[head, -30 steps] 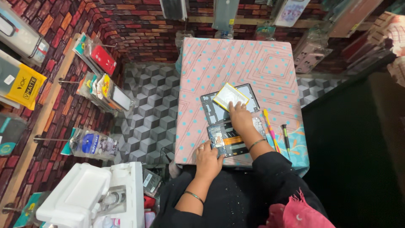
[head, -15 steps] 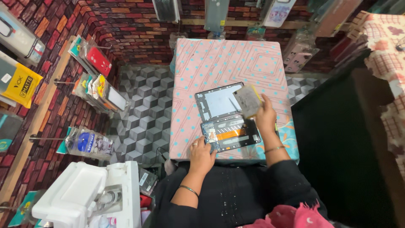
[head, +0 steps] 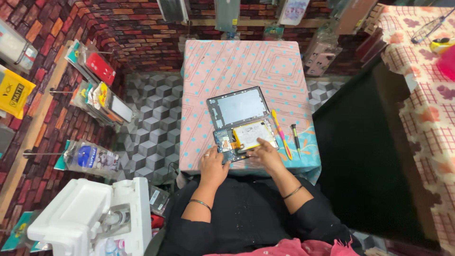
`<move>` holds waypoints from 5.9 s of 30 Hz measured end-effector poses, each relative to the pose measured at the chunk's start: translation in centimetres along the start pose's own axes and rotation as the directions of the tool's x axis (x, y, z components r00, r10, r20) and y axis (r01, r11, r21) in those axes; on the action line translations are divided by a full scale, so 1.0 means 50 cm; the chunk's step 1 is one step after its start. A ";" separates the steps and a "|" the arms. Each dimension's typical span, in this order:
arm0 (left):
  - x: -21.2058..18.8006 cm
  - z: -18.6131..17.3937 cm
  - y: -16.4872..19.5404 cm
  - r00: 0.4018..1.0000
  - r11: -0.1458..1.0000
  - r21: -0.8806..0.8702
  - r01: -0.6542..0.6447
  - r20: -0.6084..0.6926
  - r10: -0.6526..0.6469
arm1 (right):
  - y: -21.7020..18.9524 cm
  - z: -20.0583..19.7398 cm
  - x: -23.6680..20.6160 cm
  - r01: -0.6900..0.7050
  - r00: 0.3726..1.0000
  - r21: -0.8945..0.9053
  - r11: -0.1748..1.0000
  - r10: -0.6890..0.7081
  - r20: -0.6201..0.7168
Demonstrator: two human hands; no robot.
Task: The person works on an opened tablet at a small work table, using a yellow pry tool to lift and adjust the internal battery and ribbon cables, then uses a screwdriver on the frame. At the end they place the battery pack into the device body and press it into position.
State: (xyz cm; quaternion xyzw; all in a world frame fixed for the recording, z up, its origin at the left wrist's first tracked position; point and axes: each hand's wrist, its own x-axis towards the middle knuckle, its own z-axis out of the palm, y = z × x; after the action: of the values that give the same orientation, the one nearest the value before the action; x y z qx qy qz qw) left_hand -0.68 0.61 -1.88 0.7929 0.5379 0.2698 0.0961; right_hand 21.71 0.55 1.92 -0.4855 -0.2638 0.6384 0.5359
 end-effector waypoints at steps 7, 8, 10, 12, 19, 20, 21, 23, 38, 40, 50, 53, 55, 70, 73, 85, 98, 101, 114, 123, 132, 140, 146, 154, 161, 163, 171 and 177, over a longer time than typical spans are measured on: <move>-0.006 -0.010 0.001 1.000 1.000 0.024 -0.019 0.001 0.019 | -0.037 -0.033 -0.015 0.175 0.856 -0.929 0.327 -0.517 -0.021; -0.006 -0.010 0.003 1.000 1.000 0.025 -0.011 0.003 0.011 | -0.040 -0.042 -0.014 0.227 0.764 -0.955 0.191 -0.643 0.053; -0.004 -0.014 0.003 1.000 1.000 0.029 0.011 0.013 -0.012 | -0.044 -0.055 -0.010 0.216 0.762 -0.968 0.128 -0.643 0.085; -0.004 -0.014 0.006 0.998 0.999 0.031 0.042 0.036 -0.043 | -0.042 -0.064 -0.005 0.233 0.747 -0.969 0.076 -0.652 0.128; -0.010 -0.009 -0.002 0.999 0.999 -0.015 0.034 -0.005 -0.035 | -0.030 -0.069 0.008 0.240 0.759 -0.966 0.094 -0.639 0.126; -0.010 -0.009 -0.003 0.999 0.999 -0.027 0.039 -0.012 -0.039 | -0.031 -0.072 0.008 0.216 0.764 -0.972 0.095 -0.636 0.108; -0.010 -0.009 -0.004 0.999 0.998 -0.041 0.043 -0.020 -0.044 | -0.033 -0.079 0.007 0.193 0.810 -0.969 0.151 -0.582 0.071; -0.009 -0.010 -0.008 0.998 0.998 -0.022 0.052 -0.030 -0.053 | -0.042 -0.091 0.003 0.135 0.888 -0.957 0.258 -0.459 0.002; -0.007 -0.007 0.027 0.978 0.991 -0.027 -0.131 0.159 0.134 | -0.019 -0.040 -0.013 0.212 0.885 -0.910 0.357 -0.464 0.025; -0.010 -0.004 0.027 0.978 0.991 -0.041 -0.129 0.163 0.134 | -0.019 -0.040 -0.010 0.204 0.914 -0.815 0.542 -0.403 -0.039; -0.010 0.001 0.014 0.996 0.989 -0.128 -0.070 0.038 0.075 | -0.015 -0.030 0.018 0.179 0.968 -0.282 0.942 -0.219 -0.118; -0.007 -0.004 0.006 1.000 0.990 -0.142 0.007 -0.025 -0.010 | -0.026 -0.038 0.017 0.162 0.975 -0.239 0.957 -0.192 -0.111; -0.006 -0.007 0.004 0.999 0.989 -0.142 0.030 -0.039 -0.036 | -0.034 -0.043 0.014 0.139 0.981 -0.159 0.977 -0.158 -0.115; -0.007 -0.004 0.003 1.000 0.995 -0.099 0.009 -0.023 -0.011 | -0.014 -0.045 0.019 0.132 0.985 -0.214 0.968 -0.152 -0.080; -0.006 -0.005 0.006 1.000 0.998 -0.063 -0.010 0.002 0.010 | -0.014 -0.051 0.017 0.128 0.980 -0.381 0.916 -0.176 -0.093; -0.009 -0.020 0.024 0.994 0.996 -0.042 -0.075 0.079 0.078 | -0.017 -0.062 0.006 0.276 0.908 -0.833 0.480 -0.416 0.061; -0.009 -0.017 0.023 0.990 0.997 0.003 -0.076 0.122 0.075 | -0.031 -0.078 0.006 0.274 0.945 -0.653 0.706 -0.323 0.047; -0.011 -0.016 0.025 0.989 0.997 0.009 -0.077 0.127 0.075 | -0.031 -0.080 0.009 0.235 0.964 -0.594 0.769 -0.263 0.041; -0.006 -0.037 0.055 0.943 0.963 -0.036 -0.267 0.199 0.268 | -0.046 -0.080 0.007 -0.035 0.991 -0.404 0.914 -0.021 -0.134; -0.003 -0.018 0.085 0.888 0.946 0.079 -0.313 0.377 0.262 | -0.048 -0.085 0.019 0.040 0.998 -0.102 0.994 -0.045 -0.042; -0.011 -0.011 0.085 0.879 0.950 0.103 -0.296 0.419 0.229 | -0.030 -0.061 0.003 0.387 0.765 -0.897 0.213 -0.618 0.183; -0.010 -0.018 0.087 0.879 0.953 0.095 -0.287 0.422 0.222 | -0.041 -0.024 0.007 0.296 0.754 -0.955 0.015 -0.617 0.224; -0.011 -0.018 0.083 0.878 0.949 0.099 -0.299 0.417 0.233 | -0.029 -0.032 0.030 0.264 0.752 -0.964 0.042 -0.635 0.178; -0.010 -0.015 0.087 0.873 0.951 0.115 -0.286 0.442 0.209 | -0.034 -0.062 0.026 0.355 0.797 -0.861 0.363 -0.599 0.076; -0.011 -0.014 0.087 0.878 0.950 0.145 -0.278 0.440 0.190 | -0.048 -0.083 0.026 0.326 0.900 -0.812 0.484 -0.422 0.110; -0.012 -0.013 0.086 0.883 0.953 0.130 -0.273 0.428 0.195 | -0.050 -0.089 0.022 0.356 0.899 -0.800 0.482 -0.411 0.152; -0.008 -0.014 0.085 0.890 0.955 0.105 -0.278 0.403 0.215 | -0.043 -0.085 0.021 0.326 0.901 -0.862 0.387 -0.404 0.160; -0.001 -0.027 0.090 0.876 0.958 0.125 -0.257 0.450 0.176 | -0.037 -0.086 0.021 0.326 0.897 -0.868 0.374 -0.411 0.159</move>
State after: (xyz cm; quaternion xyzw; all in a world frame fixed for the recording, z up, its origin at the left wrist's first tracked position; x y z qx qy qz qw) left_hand 2.19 -1.46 1.21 0.8935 0.4329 0.0454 0.1101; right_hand 26.44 1.28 1.48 -0.6449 -0.6315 0.2536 0.3477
